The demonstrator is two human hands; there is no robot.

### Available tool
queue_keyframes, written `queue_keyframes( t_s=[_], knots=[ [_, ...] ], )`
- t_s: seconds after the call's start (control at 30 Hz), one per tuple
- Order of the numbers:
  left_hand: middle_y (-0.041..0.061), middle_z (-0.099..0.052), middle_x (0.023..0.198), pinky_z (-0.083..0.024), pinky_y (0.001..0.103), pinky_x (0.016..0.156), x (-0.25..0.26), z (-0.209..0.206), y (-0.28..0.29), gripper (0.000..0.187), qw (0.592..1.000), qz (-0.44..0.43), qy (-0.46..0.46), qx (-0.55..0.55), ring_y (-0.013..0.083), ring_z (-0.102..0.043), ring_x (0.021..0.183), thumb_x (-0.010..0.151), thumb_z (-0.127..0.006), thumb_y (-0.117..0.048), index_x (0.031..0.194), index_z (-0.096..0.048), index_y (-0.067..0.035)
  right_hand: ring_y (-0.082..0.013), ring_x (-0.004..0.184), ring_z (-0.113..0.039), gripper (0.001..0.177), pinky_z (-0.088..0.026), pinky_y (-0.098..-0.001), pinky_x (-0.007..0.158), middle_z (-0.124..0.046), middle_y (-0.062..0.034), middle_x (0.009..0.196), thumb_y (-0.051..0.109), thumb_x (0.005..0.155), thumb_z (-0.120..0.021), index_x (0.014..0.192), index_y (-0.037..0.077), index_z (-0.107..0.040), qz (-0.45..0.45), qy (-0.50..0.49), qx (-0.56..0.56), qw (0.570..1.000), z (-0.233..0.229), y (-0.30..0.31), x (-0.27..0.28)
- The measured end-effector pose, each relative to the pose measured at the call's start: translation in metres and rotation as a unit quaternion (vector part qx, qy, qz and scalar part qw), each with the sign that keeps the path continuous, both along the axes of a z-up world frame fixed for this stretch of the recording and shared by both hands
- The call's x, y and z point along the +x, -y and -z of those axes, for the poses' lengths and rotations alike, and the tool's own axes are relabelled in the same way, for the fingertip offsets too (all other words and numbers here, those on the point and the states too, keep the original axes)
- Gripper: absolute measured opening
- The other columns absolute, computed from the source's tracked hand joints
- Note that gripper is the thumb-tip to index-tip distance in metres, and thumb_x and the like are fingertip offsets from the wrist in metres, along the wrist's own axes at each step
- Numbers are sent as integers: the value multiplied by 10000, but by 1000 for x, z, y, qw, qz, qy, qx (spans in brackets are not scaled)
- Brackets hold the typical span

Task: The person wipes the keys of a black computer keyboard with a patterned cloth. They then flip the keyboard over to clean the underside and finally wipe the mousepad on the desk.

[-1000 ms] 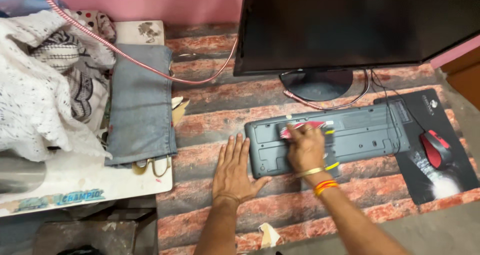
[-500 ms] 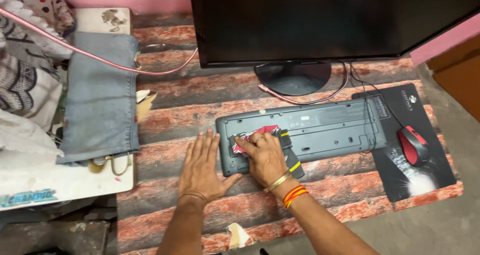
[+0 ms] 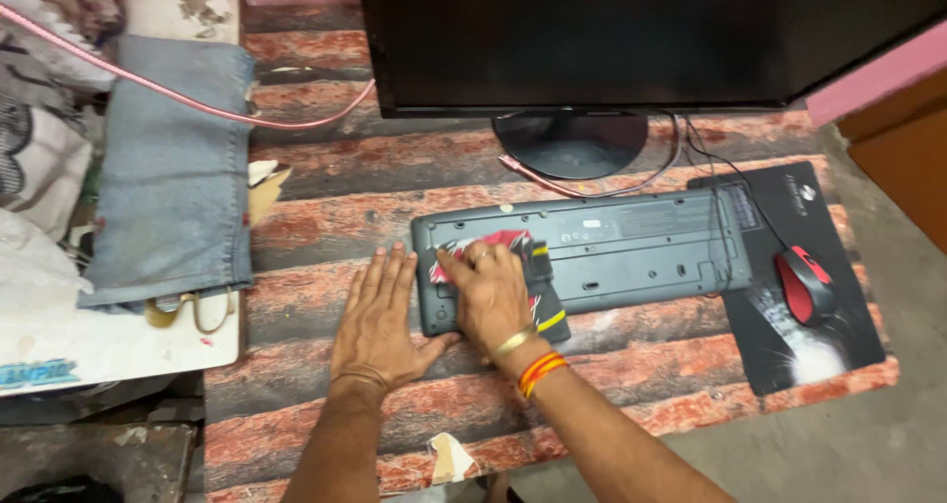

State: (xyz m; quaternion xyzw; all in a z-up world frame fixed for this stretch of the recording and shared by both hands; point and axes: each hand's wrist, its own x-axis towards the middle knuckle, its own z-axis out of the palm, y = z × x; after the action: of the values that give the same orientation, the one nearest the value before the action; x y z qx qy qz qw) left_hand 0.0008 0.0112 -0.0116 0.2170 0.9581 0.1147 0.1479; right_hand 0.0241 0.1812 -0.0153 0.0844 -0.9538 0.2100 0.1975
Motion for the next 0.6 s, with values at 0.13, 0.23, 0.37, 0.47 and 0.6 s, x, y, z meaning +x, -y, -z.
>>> queue_keyframes(
  t_s=[0.13,0.23,0.37,0.47,0.6],
  knots=[
    [115,-163,1691,-72,417,1226,1,5,0,1203,998,-5,-28,55,264,-100,1514,704,-678,-733,1605,-181,-110,-304,926,-572,489,-463,-433,833,-621,-79,956,-3,797,-623,1247,147,-742,-25,25,-4,999,-4,-7,19],
    [128,-224,1642,-116,441,1247,5,13,2,1128,995,-1,-75,72,285,-151,1528,741,-669,-707,1573,-222,-90,-321,945,-564,532,-456,-439,830,-613,-101,992,-5,764,-639,1278,109,-712,-12,38,-21,999,-3,-7,16],
    [133,-251,1641,-141,459,1237,7,19,2,1106,993,0,-85,78,301,-171,1530,741,-675,-679,1578,-242,-99,-345,973,-542,604,-453,-454,847,-591,-138,1048,5,703,-658,1306,24,-656,15,4,-28,999,2,1,20],
    [132,-253,1647,-141,464,1241,6,20,4,1101,993,-1,-88,78,303,-172,1534,734,-693,-648,1584,-243,-110,-335,974,-543,594,-451,-451,842,-591,-120,1037,-27,725,-641,1314,46,-670,20,-4,-20,1000,7,5,25],
    [135,-242,1646,-132,462,1241,7,22,3,1105,993,0,-84,80,304,-162,1535,731,-707,-639,1585,-236,-120,-325,950,-539,572,-456,-450,849,-595,-107,1013,-34,755,-641,1314,74,-693,14,-2,-11,1000,13,4,31]
  ],
)
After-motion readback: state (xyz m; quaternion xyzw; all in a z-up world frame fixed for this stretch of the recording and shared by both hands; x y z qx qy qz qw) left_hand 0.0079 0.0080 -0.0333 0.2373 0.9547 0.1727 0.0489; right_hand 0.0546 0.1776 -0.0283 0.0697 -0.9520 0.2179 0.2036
